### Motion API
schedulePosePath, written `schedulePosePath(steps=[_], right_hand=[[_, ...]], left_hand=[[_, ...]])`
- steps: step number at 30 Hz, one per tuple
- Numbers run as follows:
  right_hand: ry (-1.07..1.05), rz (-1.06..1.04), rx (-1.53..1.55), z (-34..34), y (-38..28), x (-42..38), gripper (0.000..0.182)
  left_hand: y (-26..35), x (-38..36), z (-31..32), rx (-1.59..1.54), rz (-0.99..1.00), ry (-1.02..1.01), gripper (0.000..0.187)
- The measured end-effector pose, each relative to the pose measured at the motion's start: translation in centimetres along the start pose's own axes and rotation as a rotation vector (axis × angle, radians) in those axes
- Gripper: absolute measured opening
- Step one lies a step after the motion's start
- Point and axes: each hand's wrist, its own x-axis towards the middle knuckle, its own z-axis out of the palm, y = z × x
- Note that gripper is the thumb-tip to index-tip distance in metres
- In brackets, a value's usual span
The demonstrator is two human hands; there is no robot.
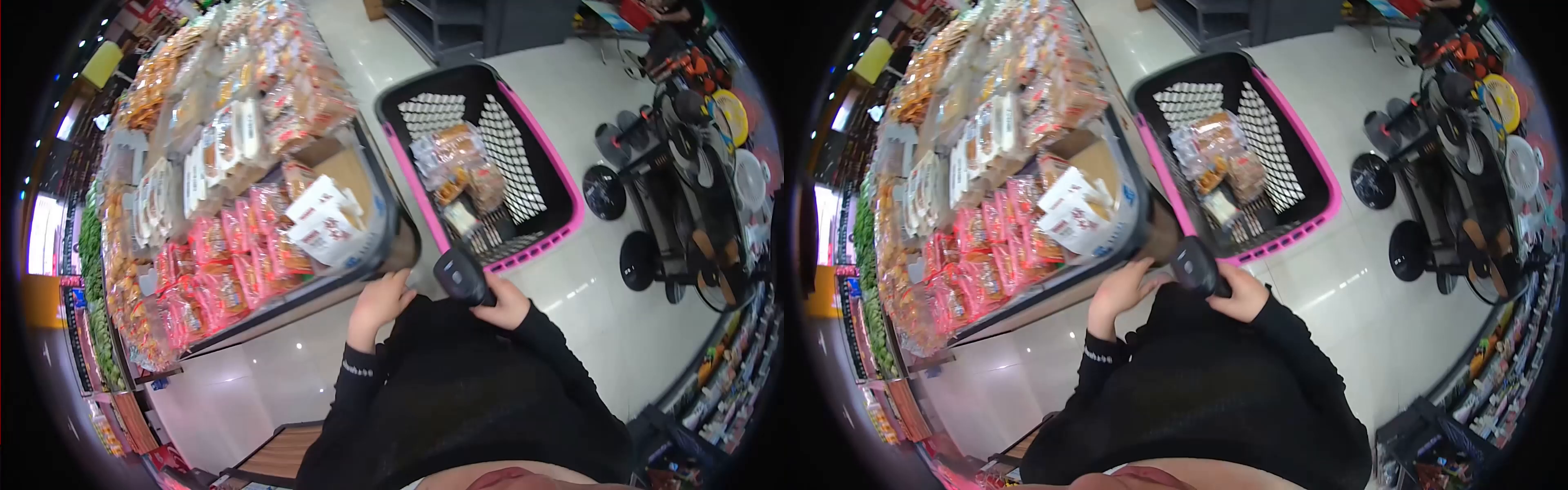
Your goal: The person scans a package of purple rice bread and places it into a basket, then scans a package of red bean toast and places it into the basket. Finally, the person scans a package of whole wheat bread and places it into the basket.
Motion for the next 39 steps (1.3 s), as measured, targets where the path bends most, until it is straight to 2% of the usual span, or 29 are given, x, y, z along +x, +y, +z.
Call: schedulePosePath(steps=[3, 5, 6, 8, 10, 13, 16, 17, 19, 21, 24, 25, 27, 29, 31, 32, 36, 37, 39], right_hand=[[0.133, 0.151, 0.054, -3.7, 1.9, -3.2, 0.038], [0.292, 0.159, 0.125, -4.9, 4.0, -5.0, 0.038], [0.312, 0.204, 0.158, -5.6, 4.7, -5.9, 0.037], [0.336, 0.271, 0.240, -6.8, 5.4, -7.4, 0.036], [0.386, 0.371, 0.414, -7.1, 6.6, -8.7, 0.035], [0.441, 0.338, 0.478, -7.1, 7.4, -9.3, 0.036], [0.466, 0.331, 0.444, -7.0, 7.3, -9.0, 0.034], [0.490, 0.295, 0.390, -6.9, 7.3, -8.7, 0.033], [0.482, 0.342, 0.373, -7.2, 6.6, -8.2, 0.032], [0.412, 0.347, 0.329, -7.3, 6.6, -7.6, 0.032], [0.442, 0.405, 0.295, -7.2, 5.7, -6.4, 0.034], [0.466, 0.426, 0.255, -7.4, 5.5, -6.0, 0.035], [0.436, 0.492, 0.252, -7.9, 5.2, -5.2, 0.039], [0.479, 0.527, 0.258, -8.1, 4.9, -4.5, 0.040], [0.478, 0.574, 0.265, -8.1, 5.1, -4.3, 0.039], [0.498, 0.626, 0.323, -8.0, 5.4, -4.7, 0.038], [0.580, 0.782, 0.424, -7.9, 5.9, -4.5, 0.035], [0.601, 0.819, 0.432, -7.8, 5.9, -4.2, 0.034], [0.598, 0.867, 0.412, -7.4, 6.4, -4.0, 0.035]], left_hand=[[4.2, 3.7, 3.0, -0.048, 0.105, 0.011, 0.037], [6.8, 5.3, 4.7, -0.060, 0.066, -0.149, 0.039], [7.5, 5.6, 5.4, -0.063, 0.066, -0.150, 0.039], [8.3, 6.1, 6.5, -0.079, 0.203, -0.356, 0.039], [8.7, 6.9, 6.4, -0.109, 0.198, -0.426, 0.039], [9.4, 9.0, 5.0, -0.114, 0.149, -0.517, 0.037], [8.2, 13.3, 5.0, -0.284, 0.181, -0.640, 0.038], [6.8, 14.9, 6.3, -0.290, 0.286, -0.537, 0.036], [5.4, 18.8, 7.7, -0.361, 0.165, -0.547, 0.036], [3.5, 22.8, 10.1, -0.402, 0.071, -0.455, 0.034], [1.5, 27.2, 13.2, -0.727, -0.185, -0.357, 0.027], [1.1, 28.3, 13.7, -0.742, -0.187, -0.368, 0.027], [-0.4, 30.3, 14.9, -0.833, -0.521, -0.380, 0.026], [-3.1, 32.1, 17.6, -0.820, -0.565, -0.376, 0.024], [-6.1, 33.8, 20.3, -0.439, -0.377, -0.422, 0.023], [-6.9, 34.2, 21.2, -0.275, -0.245, -0.322, 0.023], [-7.9, 35.3, 23.1, -0.178, -0.266, -0.287, 0.020], [-8.2, 35.7, 24.0, -0.179, -0.266, -0.299, 0.020], [-9.0, 36.2, 26.3, -0.077, -0.261, -0.505, 0.020]])
